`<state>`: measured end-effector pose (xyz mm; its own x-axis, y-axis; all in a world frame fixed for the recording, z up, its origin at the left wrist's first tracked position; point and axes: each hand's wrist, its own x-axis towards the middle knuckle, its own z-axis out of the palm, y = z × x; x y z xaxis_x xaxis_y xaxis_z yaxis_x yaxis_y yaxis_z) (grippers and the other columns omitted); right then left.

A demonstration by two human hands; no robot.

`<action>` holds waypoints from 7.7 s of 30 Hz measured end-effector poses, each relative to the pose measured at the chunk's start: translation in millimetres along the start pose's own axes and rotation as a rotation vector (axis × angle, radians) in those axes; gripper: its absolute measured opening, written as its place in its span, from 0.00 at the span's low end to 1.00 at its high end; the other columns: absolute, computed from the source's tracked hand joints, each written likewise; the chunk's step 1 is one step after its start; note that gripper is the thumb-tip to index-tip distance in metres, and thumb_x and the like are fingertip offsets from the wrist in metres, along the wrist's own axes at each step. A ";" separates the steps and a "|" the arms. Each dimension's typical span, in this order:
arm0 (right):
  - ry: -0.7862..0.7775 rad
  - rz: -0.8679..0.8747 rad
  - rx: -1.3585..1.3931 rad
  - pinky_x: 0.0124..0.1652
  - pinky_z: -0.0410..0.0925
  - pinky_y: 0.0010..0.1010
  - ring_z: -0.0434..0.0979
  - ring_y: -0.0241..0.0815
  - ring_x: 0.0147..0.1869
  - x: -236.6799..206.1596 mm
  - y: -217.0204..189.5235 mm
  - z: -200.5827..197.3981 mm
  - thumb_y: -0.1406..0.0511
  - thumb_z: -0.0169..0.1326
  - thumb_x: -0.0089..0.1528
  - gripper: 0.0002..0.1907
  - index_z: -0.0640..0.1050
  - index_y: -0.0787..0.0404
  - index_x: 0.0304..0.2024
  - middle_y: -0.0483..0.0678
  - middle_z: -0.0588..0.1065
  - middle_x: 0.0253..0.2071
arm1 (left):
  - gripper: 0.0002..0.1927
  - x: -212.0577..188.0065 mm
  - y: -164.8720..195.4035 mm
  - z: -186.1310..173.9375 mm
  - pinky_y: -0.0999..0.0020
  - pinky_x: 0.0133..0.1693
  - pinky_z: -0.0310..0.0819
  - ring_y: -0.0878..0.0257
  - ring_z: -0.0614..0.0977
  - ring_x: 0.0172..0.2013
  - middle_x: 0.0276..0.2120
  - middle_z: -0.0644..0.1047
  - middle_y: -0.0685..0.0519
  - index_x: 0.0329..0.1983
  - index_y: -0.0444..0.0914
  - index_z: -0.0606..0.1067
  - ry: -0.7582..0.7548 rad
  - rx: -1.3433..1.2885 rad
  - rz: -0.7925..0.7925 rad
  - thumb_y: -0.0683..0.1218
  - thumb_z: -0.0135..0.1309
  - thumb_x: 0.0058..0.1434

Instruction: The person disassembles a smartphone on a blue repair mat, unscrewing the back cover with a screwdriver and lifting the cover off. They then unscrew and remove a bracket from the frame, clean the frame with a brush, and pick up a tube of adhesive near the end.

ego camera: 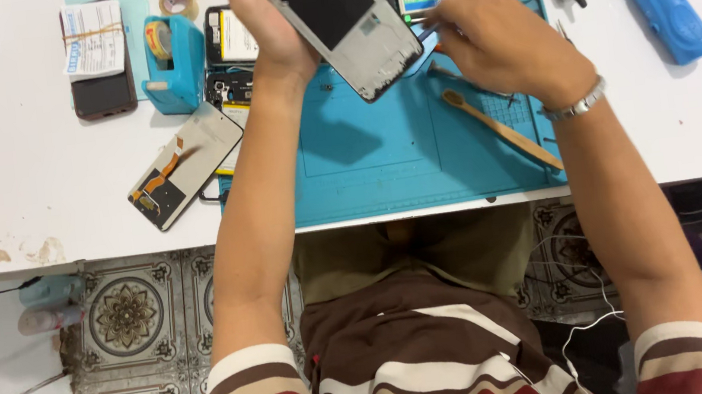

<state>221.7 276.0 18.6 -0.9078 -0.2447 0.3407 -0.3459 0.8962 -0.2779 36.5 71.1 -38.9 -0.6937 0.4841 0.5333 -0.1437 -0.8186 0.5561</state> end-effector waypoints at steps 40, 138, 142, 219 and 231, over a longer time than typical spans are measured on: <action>0.682 0.261 0.428 0.27 0.57 0.20 0.65 0.27 0.26 20.6 26.7 60.0 0.66 0.54 0.78 0.14 0.81 0.67 0.39 0.42 0.72 0.26 | 0.20 9.8 -6.7 13.9 0.67 0.25 0.48 0.71 0.58 0.21 0.16 0.62 0.58 0.33 0.32 0.78 0.266 1.199 0.412 0.52 0.51 0.74; 0.106 0.399 -0.113 0.26 0.67 0.33 0.72 0.43 0.26 -116.8 -123.6 34.9 0.75 0.56 0.60 0.25 0.79 0.55 0.59 0.52 0.74 0.39 | 0.42 2.5 2.4 9.6 0.53 0.47 0.69 0.51 0.76 0.47 0.45 0.77 0.51 0.49 0.38 0.78 -0.422 1.751 0.310 0.69 0.77 0.41; 0.042 0.264 0.065 0.25 0.68 0.31 0.73 0.41 0.25 -131.1 -138.4 38.9 0.75 0.56 0.57 0.27 0.79 0.56 0.59 0.51 0.75 0.40 | 0.41 0.7 -0.1 10.1 0.53 0.47 0.70 0.51 0.76 0.47 0.46 0.78 0.51 0.49 0.38 0.77 -0.424 1.746 0.263 0.68 0.77 0.42; 0.278 0.407 -0.158 0.22 0.61 0.38 0.70 0.44 0.20 -70.6 -108.0 53.2 0.67 0.63 0.62 0.10 0.85 0.56 0.47 0.48 0.73 0.22 | 0.45 2.5 2.6 18.9 0.50 0.52 0.69 0.48 0.75 0.51 0.49 0.77 0.48 0.53 0.37 0.77 -0.409 1.737 0.161 0.67 0.76 0.39; 0.271 0.347 -0.043 0.24 0.63 0.38 0.72 0.47 0.23 -53.0 -120.0 55.9 0.67 0.62 0.61 0.10 0.85 0.57 0.46 0.51 0.75 0.25 | 0.45 3.7 3.3 22.1 0.49 0.51 0.69 0.47 0.76 0.50 0.48 0.77 0.48 0.52 0.37 0.77 -0.401 1.738 0.177 0.67 0.76 0.38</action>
<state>298.1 160.7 -16.3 -0.8713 0.1743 0.4588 -0.0163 0.9240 -0.3821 49.0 77.0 -21.0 -0.3826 0.6900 0.6144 0.9217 0.2395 0.3050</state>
